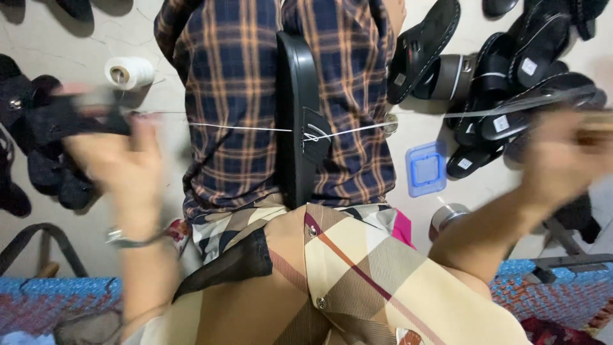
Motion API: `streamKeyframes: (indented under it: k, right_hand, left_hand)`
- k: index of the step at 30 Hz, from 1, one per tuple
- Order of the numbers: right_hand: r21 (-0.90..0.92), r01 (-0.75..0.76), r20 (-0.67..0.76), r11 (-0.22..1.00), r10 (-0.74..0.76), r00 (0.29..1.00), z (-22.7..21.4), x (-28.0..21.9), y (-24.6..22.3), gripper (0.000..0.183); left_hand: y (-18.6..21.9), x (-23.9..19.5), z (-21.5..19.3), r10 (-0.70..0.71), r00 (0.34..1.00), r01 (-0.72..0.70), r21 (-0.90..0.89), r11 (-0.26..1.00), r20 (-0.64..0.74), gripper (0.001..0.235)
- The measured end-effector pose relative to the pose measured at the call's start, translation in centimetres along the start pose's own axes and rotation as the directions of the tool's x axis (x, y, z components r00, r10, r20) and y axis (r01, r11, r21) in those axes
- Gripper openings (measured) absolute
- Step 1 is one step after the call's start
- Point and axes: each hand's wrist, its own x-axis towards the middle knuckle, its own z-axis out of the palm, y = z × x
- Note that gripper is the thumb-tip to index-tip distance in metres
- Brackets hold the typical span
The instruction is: The person sits on the floor and sews a black sandal using a needle and white thread. They repeatedly push the needle through the sandal strap and pull the thread tight to secure the stitching. The person also picks up and handles other sandals from the surrounding floor area.
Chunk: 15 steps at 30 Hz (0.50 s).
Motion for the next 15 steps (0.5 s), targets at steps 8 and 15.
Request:
streamKeyframes:
  k: [8,15]
  right_hand:
    - [0.527,-0.102,0.546,0.844,-0.243,0.802,3.7,4.5,-15.8,0.023]
    - [0.702,-0.566,0.57,-0.431,-0.136,0.81,8.7,6.1,-18.0,0.019]
  left_hand:
    - [4.3,-1.7,1.8,0.21,0.713,-0.078,-0.222,0.972,0.669,0.049]
    - [7.6,-2.0,3.8,0.486,0.861,-0.36,-0.497,0.79,0.149,0.035]
